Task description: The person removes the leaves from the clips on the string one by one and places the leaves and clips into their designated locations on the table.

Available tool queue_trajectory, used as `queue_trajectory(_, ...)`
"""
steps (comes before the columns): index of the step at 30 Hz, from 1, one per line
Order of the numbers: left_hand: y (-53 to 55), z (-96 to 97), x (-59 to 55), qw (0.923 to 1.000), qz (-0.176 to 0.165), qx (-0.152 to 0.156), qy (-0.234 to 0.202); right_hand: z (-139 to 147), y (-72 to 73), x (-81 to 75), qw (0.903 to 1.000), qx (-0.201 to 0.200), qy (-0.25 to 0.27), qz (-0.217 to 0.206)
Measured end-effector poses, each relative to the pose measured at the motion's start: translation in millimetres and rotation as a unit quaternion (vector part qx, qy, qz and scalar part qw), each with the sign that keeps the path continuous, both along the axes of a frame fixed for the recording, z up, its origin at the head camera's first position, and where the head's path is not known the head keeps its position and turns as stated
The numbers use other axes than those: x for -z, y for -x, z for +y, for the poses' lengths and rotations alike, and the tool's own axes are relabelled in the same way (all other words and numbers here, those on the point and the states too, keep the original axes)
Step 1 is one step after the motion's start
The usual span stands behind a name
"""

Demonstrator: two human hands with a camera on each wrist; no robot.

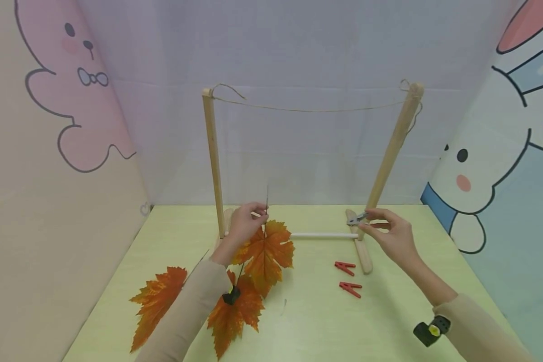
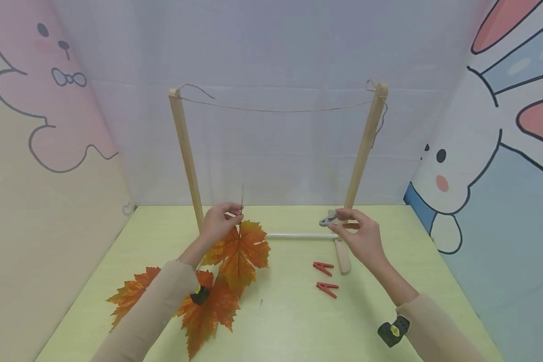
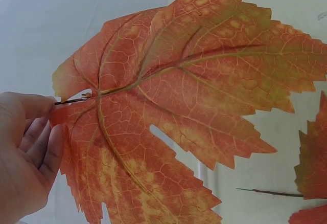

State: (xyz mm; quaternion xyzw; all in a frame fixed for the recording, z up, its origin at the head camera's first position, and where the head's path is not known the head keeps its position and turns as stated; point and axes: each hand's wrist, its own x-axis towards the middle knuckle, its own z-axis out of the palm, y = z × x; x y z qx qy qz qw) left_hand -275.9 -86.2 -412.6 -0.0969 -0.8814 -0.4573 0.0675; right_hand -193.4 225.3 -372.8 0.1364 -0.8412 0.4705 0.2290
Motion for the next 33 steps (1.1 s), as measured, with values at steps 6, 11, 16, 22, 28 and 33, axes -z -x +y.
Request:
queue_trajectory(6,-2.8,-3.2,10.7,0.9998,-0.016,-0.011,-0.007,-6.1,-2.7,17.2,0.9996,-0.012,0.021,-0.016)
queue_trajectory(11,-5.3,-5.3,18.2,0.9993,-0.033,-0.018,0.0,-11.7,-8.7,29.3,0.9986,-0.025,0.034,-0.034)
queue_trajectory(16,-7.7,-7.2,25.8,0.9987,-0.047,-0.018,0.011,-11.2,-13.9,43.0,0.9976,-0.017,0.041,-0.053)
queue_trajectory(22,-10.5,-8.6,33.8,0.9977,-0.057,-0.032,0.018,-4.7,-8.0,71.0,0.9956,-0.025,0.048,-0.077)
queue_trajectory(28,-15.7,-9.5,41.5,0.9943,-0.091,-0.057,0.004,-3.7,-7.2,96.0,0.9946,-0.033,0.048,-0.086)
queue_trajectory(33,-16.4,-11.1,52.9,0.9914,-0.101,-0.083,0.006,-7.6,-14.6,110.9,0.9894,-0.031,0.065,-0.126)
